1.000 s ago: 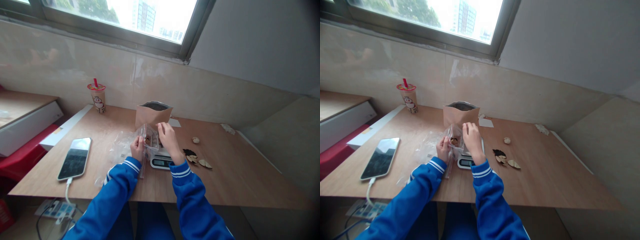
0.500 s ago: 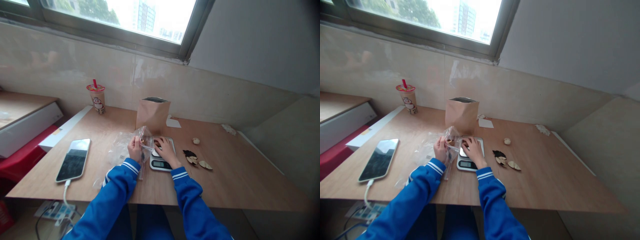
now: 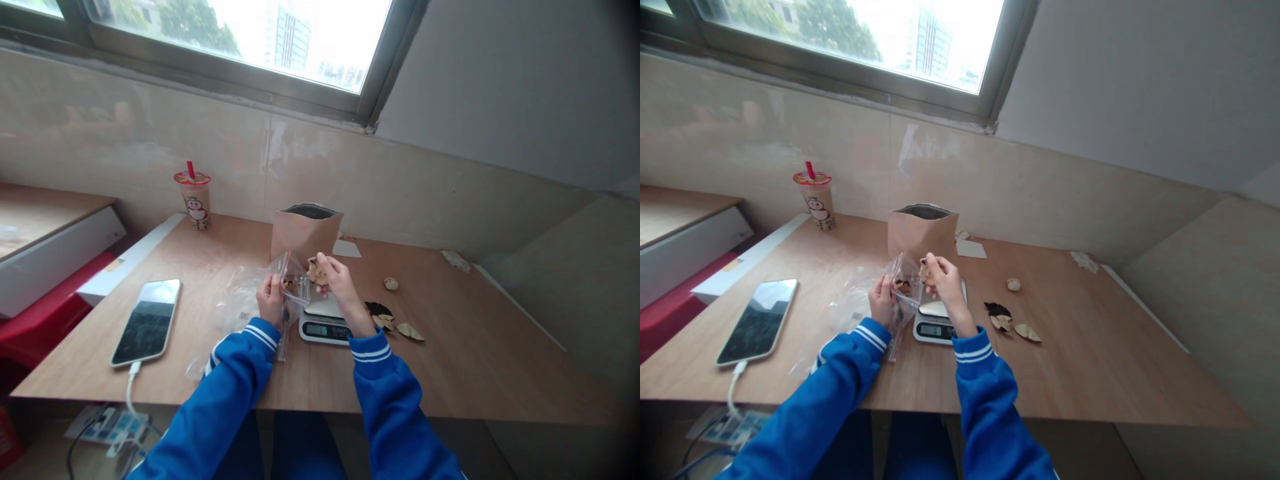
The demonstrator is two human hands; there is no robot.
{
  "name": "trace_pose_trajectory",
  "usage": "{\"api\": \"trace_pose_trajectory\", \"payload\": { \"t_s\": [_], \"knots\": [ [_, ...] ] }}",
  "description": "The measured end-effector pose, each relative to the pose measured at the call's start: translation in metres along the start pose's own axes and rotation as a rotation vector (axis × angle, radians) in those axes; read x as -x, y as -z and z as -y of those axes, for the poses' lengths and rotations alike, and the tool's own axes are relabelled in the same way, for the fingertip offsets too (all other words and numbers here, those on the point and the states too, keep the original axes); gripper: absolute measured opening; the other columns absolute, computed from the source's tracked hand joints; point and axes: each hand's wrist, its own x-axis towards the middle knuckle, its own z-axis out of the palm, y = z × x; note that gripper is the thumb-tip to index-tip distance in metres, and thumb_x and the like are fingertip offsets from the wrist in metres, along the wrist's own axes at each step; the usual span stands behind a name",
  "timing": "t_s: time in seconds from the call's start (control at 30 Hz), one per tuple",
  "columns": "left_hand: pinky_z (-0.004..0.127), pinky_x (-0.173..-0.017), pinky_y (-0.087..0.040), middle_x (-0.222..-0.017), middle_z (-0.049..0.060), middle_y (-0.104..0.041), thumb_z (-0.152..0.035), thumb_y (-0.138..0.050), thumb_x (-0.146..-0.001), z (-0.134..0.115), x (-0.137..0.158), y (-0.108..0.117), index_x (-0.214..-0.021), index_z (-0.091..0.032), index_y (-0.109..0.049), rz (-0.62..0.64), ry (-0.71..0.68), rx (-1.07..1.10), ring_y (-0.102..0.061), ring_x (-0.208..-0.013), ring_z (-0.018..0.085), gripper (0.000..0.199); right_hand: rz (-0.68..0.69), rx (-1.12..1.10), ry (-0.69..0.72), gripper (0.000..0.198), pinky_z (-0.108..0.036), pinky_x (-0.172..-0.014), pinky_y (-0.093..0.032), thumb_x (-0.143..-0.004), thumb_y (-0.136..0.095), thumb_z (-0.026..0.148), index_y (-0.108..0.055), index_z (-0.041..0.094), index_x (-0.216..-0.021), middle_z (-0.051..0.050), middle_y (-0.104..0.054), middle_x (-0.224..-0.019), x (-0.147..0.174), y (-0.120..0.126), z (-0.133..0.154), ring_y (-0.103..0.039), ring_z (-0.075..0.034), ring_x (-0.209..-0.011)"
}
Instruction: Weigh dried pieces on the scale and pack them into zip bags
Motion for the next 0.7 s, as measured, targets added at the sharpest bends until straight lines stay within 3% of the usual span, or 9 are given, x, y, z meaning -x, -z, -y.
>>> {"api": "trace_pose_trajectory", "payload": {
  "t_s": [0.07,0.17,0.27,0.4,0.53,0.7],
  "knots": [
    [0.021,-0.038,-0.021,-0.044,-0.009,-0.034,-0.059,-0.058,-0.079,0.001,0.0,0.001,-0.059,-0.018,-0.044,0.003,-0.004,-0.007,-0.027,-0.038,0.005,0.047,0.114,-0.035,-0.05,0.05,-0.019,-0.032,-0.029,-0.083,-0.048,0.062,-0.064,0.016,-0.096,-0.002,-0.065,-0.068,-0.002,-0.006,0.016,-0.049,-0.009,-0.037],
    [0.02,-0.039,-0.023,-0.045,-0.009,-0.035,-0.057,-0.057,-0.08,0.001,0.0,0.001,-0.06,-0.018,-0.044,-0.004,0.0,-0.001,-0.028,-0.039,0.005,0.045,0.106,0.192,0.001,0.035,-0.02,-0.034,-0.032,-0.083,-0.056,0.05,-0.066,0.016,-0.086,-0.002,-0.066,-0.068,-0.006,-0.012,0.026,-0.048,-0.008,-0.035],
    [0.02,-0.04,-0.024,-0.047,-0.008,-0.036,-0.055,-0.056,-0.081,0.001,0.0,0.002,-0.061,-0.018,-0.043,-0.016,-0.011,-0.005,-0.029,-0.041,0.005,0.044,0.111,0.498,0.118,0.023,-0.022,-0.045,-0.039,-0.083,-0.06,0.037,-0.068,0.016,-0.076,-0.006,-0.07,-0.072,-0.007,-0.014,0.032,-0.057,-0.012,-0.048],
    [0.02,-0.041,-0.025,-0.048,-0.008,-0.035,-0.055,-0.056,-0.081,0.001,-0.001,0.002,-0.06,-0.018,-0.043,-0.042,-0.027,-0.008,-0.03,-0.042,0.005,0.044,0.277,0.737,0.165,0.029,-0.024,-0.054,-0.038,-0.083,-0.062,0.034,-0.067,0.018,-0.058,-0.006,-0.069,-0.062,-0.003,-0.013,0.042,-0.062,-0.018,-0.06],
    [0.02,-0.04,-0.026,-0.051,-0.008,-0.038,-0.055,-0.058,-0.079,0.004,-0.002,0.002,-0.062,-0.018,-0.044,-0.048,-0.008,0.032,-0.031,-0.042,0.005,0.043,0.278,0.643,0.174,0.035,-0.024,-0.054,-0.039,-0.09,-0.051,0.038,-0.07,0.017,-0.069,-0.004,-0.068,-0.062,-0.002,-0.008,0.043,-0.06,-0.016,-0.056],
    [0.02,-0.035,-0.021,-0.046,-0.009,-0.034,-0.058,-0.058,-0.079,0.003,-0.001,0.003,-0.06,-0.019,-0.041,-0.042,0.028,0.06,-0.028,-0.037,0.004,0.046,0.359,0.389,0.148,0.02,-0.021,-0.05,-0.042,-0.082,-0.061,0.03,-0.069,0.016,-0.093,-0.001,-0.069,-0.073,-0.002,0.002,0.031,-0.058,-0.01,-0.05]
  ]
}}
